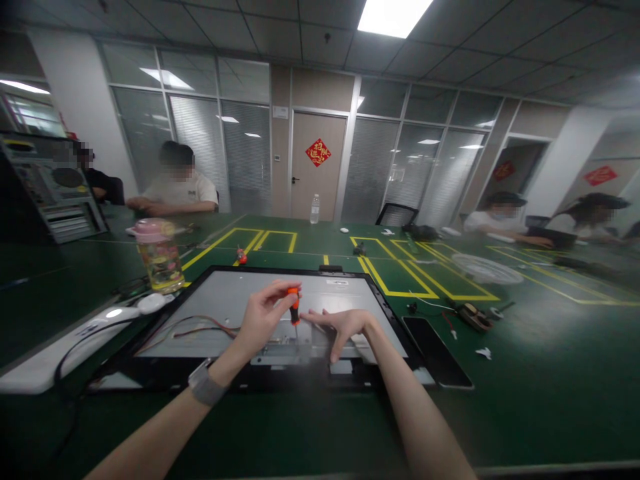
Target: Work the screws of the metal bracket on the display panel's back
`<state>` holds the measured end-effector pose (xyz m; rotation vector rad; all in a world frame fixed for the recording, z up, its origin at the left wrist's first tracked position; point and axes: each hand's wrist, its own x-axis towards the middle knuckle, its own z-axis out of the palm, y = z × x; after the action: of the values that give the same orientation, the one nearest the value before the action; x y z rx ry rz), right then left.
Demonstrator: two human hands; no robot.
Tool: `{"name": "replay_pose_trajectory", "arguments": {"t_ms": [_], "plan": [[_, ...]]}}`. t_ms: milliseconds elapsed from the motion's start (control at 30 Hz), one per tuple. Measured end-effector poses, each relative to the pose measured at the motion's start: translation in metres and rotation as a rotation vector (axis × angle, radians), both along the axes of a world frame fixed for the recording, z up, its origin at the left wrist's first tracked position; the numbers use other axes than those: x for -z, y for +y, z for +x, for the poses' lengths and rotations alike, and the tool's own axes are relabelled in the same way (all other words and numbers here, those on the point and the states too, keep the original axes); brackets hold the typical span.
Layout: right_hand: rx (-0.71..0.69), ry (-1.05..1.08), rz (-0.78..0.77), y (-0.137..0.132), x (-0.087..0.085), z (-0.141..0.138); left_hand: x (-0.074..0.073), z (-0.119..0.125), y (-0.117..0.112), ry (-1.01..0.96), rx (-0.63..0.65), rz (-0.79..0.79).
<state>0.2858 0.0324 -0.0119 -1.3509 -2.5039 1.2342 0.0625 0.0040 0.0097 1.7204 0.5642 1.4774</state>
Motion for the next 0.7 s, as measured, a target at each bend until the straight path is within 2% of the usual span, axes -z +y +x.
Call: {"name": "replay_pose_trajectory", "arguments": {"t_ms": [67,133,300,367,567,700], "plan": [[-0.084,-0.019,-0.056,0.0017,0.0002,0.0017,0.0008,0.0010,0.0002,-0.003,-0.045,0.037],[-0.105,-0.026,-0.079,0.0025,-0.0005,0.0024,0.0003,0.0011,-0.0006,0.004,-0.063,0.041],[-0.111,-0.039,-0.094,0.0014,-0.0026,0.0012,-0.0030,0.0000,-0.0043,-0.003,0.069,-0.032],[-0.113,-0.044,-0.092,0.0011,-0.0028,0.0009,-0.0026,0.0009,-0.0046,-0.006,0.083,-0.034],[-0.105,-0.064,-0.091,0.0014,-0.0030,0.0010,0.0015,0.0033,-0.0024,0.002,-0.107,0.050],[-0.092,-0.049,-0.102,0.0016,-0.0004,0.0019,-0.0015,0.0001,-0.0043,0.021,-0.058,0.038]]}}
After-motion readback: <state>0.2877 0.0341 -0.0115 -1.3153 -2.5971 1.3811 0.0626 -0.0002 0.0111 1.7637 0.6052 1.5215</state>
